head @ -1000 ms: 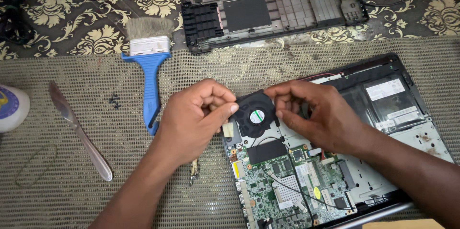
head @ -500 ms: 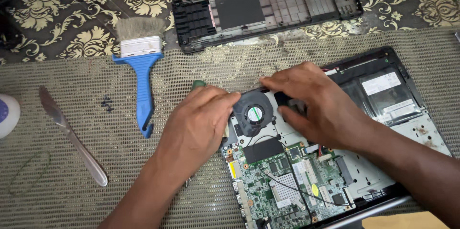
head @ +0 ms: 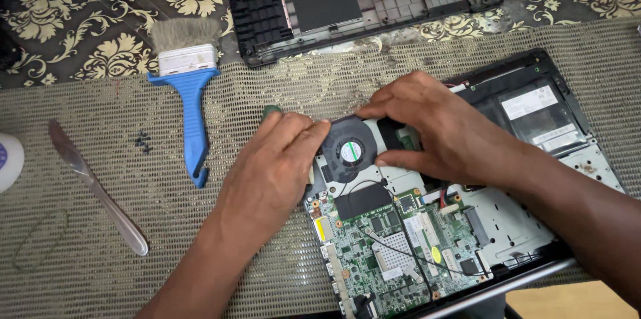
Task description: The person repeatedly removes and reinstalls a laptop cooling fan and heatsink assembly using a screwdriver. They unscrew the fan, lift it off the motherboard, then place it back and tighten the screws, repeating this cycle multiple times.
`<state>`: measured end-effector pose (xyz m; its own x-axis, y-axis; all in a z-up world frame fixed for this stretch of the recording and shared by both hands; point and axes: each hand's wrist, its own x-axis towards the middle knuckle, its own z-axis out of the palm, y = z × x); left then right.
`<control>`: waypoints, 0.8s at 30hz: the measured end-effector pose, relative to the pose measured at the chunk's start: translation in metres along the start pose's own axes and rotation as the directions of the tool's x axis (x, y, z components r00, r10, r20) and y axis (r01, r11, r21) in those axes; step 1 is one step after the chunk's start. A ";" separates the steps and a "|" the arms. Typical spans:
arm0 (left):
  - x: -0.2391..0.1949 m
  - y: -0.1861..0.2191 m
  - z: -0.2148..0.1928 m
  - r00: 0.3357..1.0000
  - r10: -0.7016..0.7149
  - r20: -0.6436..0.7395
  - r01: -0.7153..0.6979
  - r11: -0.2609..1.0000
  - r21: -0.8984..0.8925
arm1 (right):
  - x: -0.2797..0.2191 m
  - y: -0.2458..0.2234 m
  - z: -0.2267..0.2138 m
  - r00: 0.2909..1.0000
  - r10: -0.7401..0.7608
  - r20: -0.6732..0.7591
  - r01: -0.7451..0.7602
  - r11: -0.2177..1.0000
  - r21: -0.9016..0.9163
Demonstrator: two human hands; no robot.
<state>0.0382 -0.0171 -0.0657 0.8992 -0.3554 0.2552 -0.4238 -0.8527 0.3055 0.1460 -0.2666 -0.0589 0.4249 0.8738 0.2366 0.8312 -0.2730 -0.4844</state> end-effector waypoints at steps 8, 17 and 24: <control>0.001 0.000 -0.011 0.989 0.115 -0.088 -0.121 0.991 -0.058 | -0.002 0.004 0.006 0.998 -0.054 -0.017 0.054 0.998 -0.033; -0.001 0.007 -0.023 0.995 0.075 0.063 -0.074 0.997 -0.020 | 0.000 0.002 -0.001 0.997 -0.065 -0.041 0.065 0.998 -0.007; 0.002 0.007 -0.021 0.997 0.069 0.039 -0.065 0.994 -0.089 | 0.009 -0.002 0.005 0.972 -0.120 -0.202 0.115 0.993 -0.034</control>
<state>0.0345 -0.0156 -0.0442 0.8713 -0.4282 0.2396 -0.4897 -0.7900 0.3689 0.1459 -0.2564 -0.0600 0.3857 0.8010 0.4578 0.8864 -0.1841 -0.4247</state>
